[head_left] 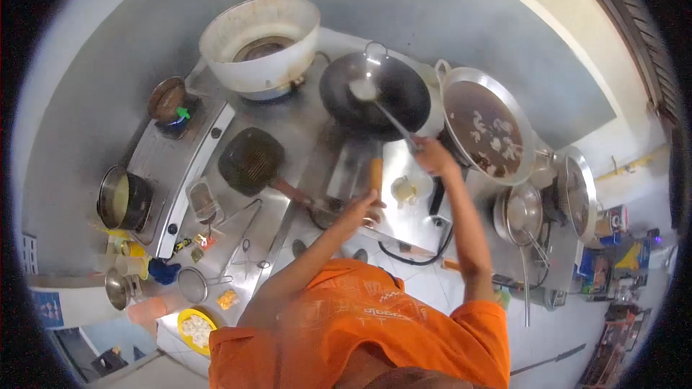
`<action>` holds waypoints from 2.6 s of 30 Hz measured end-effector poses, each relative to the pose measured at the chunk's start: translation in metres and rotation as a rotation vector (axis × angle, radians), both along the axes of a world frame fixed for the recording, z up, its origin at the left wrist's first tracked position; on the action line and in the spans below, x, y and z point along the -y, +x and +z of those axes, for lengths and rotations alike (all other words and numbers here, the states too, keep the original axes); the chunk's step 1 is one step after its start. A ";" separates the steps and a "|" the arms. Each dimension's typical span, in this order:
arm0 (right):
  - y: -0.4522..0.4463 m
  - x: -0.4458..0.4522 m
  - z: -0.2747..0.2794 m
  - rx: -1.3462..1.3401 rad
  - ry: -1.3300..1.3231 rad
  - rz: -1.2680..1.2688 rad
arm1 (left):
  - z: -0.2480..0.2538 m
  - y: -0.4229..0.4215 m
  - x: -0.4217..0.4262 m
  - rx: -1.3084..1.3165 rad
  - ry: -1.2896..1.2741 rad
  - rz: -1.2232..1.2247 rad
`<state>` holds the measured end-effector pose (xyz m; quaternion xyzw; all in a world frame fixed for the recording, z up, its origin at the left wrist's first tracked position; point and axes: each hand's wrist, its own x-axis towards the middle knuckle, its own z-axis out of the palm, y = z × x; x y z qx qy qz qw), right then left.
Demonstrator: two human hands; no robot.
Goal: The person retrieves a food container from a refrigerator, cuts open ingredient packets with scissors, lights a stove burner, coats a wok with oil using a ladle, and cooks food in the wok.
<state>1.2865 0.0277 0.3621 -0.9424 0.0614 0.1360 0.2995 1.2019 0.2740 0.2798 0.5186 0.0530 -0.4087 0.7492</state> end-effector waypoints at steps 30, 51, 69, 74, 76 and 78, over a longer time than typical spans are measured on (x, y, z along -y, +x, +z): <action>0.017 -0.019 0.129 -0.158 -0.559 0.221 | -0.057 0.010 -0.005 0.188 0.209 0.013; 0.009 0.011 0.084 -0.131 -0.706 0.276 | -0.048 0.004 -0.018 0.271 0.206 -0.135; 0.037 0.003 0.063 0.034 -0.305 0.220 | -0.038 -0.012 -0.053 0.027 0.177 0.044; 0.012 0.008 0.148 -0.165 -0.386 0.319 | -0.052 -0.013 -0.078 0.025 0.156 0.122; 0.025 0.028 0.153 -0.163 -0.668 0.476 | -0.031 -0.021 -0.085 0.033 0.223 0.162; 0.046 0.036 0.126 -0.071 -0.745 0.315 | -0.030 -0.022 -0.088 0.039 0.246 0.173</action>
